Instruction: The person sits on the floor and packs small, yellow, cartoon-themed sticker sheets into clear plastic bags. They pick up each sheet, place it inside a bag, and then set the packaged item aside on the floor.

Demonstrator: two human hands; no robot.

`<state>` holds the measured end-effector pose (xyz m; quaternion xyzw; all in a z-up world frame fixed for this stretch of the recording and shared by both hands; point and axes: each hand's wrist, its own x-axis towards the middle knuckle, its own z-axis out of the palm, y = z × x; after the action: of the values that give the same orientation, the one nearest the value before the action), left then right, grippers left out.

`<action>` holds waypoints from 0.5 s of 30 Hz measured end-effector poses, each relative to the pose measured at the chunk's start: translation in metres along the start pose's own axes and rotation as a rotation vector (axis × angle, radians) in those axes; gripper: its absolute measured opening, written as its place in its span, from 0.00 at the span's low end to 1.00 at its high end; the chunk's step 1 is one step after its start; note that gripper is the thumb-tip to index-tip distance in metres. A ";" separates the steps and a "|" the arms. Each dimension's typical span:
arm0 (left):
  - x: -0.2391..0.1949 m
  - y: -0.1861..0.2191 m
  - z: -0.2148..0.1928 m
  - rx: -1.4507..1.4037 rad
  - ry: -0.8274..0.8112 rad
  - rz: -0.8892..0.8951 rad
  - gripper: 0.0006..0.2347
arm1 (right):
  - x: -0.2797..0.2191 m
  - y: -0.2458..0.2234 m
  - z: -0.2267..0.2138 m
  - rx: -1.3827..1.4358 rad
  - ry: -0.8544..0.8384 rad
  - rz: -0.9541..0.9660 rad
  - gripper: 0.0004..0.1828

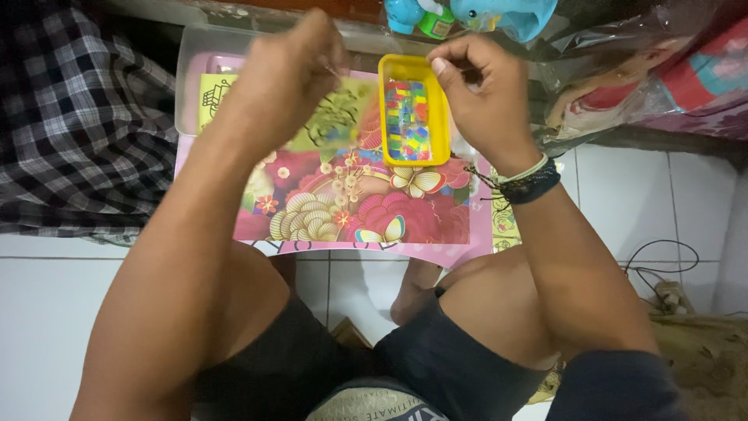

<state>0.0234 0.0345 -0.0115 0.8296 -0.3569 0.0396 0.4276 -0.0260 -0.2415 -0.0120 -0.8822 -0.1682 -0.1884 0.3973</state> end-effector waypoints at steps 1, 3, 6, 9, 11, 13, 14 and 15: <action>-0.001 0.002 -0.007 -0.003 0.002 0.000 0.10 | -0.001 0.004 0.002 -0.003 -0.002 -0.001 0.03; -0.004 0.006 -0.023 0.298 0.052 -0.255 0.10 | -0.002 0.011 0.009 -0.036 -0.032 0.047 0.02; -0.005 -0.042 -0.027 0.266 0.107 -0.079 0.19 | -0.002 0.020 0.024 -0.101 -0.104 0.063 0.03; -0.011 -0.045 -0.034 0.118 0.159 -0.100 0.24 | 0.003 0.032 0.048 -0.141 -0.175 0.008 0.04; -0.008 -0.071 -0.029 0.187 0.197 -0.060 0.19 | 0.015 0.049 0.067 -0.188 -0.223 -0.007 0.03; -0.007 -0.079 -0.029 0.259 0.236 -0.026 0.15 | 0.029 0.064 0.084 -0.233 -0.274 -0.026 0.03; -0.007 -0.074 -0.031 0.228 0.269 0.056 0.08 | 0.037 0.070 0.092 -0.274 -0.311 0.013 0.03; -0.007 -0.069 -0.033 0.199 0.301 0.137 0.04 | 0.045 0.076 0.102 -0.313 -0.349 0.050 0.03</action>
<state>0.0693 0.0893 -0.0402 0.8263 -0.3387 0.2271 0.3885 0.0670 -0.2049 -0.1018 -0.9562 -0.1810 -0.0470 0.2253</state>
